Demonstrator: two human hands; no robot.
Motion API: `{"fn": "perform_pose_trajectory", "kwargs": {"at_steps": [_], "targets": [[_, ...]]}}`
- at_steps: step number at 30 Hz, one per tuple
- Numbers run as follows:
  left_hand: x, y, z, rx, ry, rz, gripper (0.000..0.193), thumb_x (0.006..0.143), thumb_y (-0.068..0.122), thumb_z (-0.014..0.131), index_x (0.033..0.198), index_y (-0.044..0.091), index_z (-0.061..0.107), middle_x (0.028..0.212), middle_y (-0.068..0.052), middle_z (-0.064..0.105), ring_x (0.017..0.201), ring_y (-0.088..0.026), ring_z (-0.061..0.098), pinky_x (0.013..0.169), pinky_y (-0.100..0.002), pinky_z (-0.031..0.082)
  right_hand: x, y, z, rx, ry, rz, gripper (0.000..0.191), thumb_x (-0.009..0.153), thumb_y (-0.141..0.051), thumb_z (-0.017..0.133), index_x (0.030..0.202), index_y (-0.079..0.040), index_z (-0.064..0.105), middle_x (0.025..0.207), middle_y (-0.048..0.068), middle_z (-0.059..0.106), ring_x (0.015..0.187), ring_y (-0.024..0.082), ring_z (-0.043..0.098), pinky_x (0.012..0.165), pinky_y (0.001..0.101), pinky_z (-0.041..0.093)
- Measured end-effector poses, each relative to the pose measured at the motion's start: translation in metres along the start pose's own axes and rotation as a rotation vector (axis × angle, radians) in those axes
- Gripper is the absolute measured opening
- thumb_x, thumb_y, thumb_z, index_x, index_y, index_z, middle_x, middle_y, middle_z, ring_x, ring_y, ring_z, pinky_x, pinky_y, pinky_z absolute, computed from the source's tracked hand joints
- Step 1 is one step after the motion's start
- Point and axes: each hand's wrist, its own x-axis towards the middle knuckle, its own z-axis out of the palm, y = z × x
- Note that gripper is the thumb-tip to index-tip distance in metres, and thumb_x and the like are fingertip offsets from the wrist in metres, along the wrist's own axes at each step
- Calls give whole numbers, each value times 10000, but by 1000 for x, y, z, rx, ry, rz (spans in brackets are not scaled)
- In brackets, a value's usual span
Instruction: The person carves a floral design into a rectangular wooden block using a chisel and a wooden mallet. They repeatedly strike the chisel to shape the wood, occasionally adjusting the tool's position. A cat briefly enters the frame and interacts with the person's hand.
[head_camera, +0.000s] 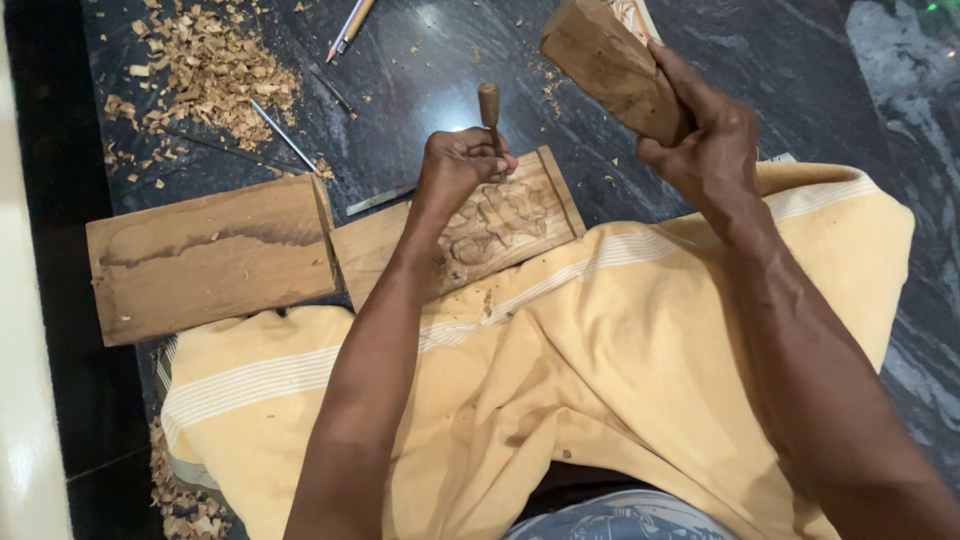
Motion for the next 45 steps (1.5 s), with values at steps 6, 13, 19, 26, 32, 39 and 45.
{"fn": "perform_pose_trajectory", "kwargs": {"at_steps": [6, 13, 19, 26, 32, 39, 45], "targets": [[-2, 2, 5, 87, -5, -23, 116, 824, -47, 783, 931, -52, 739, 769, -74, 746, 683, -104, 708, 597, -229, 568, 2, -4, 1, -9, -9, 46, 877, 779, 21, 819, 1567, -247, 543, 1283, 115, 747, 1120, 233, 748, 986, 332, 620], [-5, 15, 9, 244, 31, -74, 133, 807, -6, 814, 927, -33, 764, 744, -54, 750, 650, -80, 691, 583, -223, 563, 2, 3, 6, -39, 9, 4, 880, 774, 29, 841, 1565, -215, 545, 1341, 126, 724, 1149, 262, 740, 969, 344, 589], [-7, 16, 13, 286, 18, 15, 112, 831, -22, 781, 941, -25, 763, 785, -51, 765, 709, -64, 721, 626, -214, 599, 5, -2, 8, 34, -16, 18, 875, 814, 27, 818, 1599, -206, 510, 1359, 131, 716, 1167, 255, 734, 1010, 335, 634], [-11, 7, 13, 357, 11, 58, 105, 868, -95, 712, 943, -39, 761, 809, -50, 766, 804, -97, 760, 675, -222, 605, 11, -13, 11, -227, -164, -55, 874, 730, -38, 895, 1527, -253, 606, 1181, 108, 765, 963, 254, 738, 871, 364, 625], [-10, 2, 14, 339, -10, 94, 137, 858, -114, 698, 963, -48, 754, 855, -93, 777, 844, -121, 773, 729, -225, 618, 10, -14, 10, -108, -54, -138, 814, 752, 2, 833, 1503, -217, 612, 1263, 103, 747, 1046, 233, 751, 895, 353, 632], [-19, 6, 22, 463, 31, 152, 145, 879, -97, 679, 966, -12, 757, 894, -56, 778, 832, -131, 786, 645, -257, 621, 5, -13, 8, -253, -113, -172, 809, 764, -53, 883, 1513, -200, 618, 1162, 134, 746, 955, 260, 744, 847, 368, 629], [-20, 1, 16, 222, 166, 51, 146, 881, -76, 693, 967, 21, 761, 876, -74, 790, 780, -133, 774, 657, -263, 655, 5, -5, 3, -96, 25, -76, 841, 799, 24, 814, 1572, -198, 567, 1366, 142, 717, 1136, 255, 738, 958, 333, 639]]}}
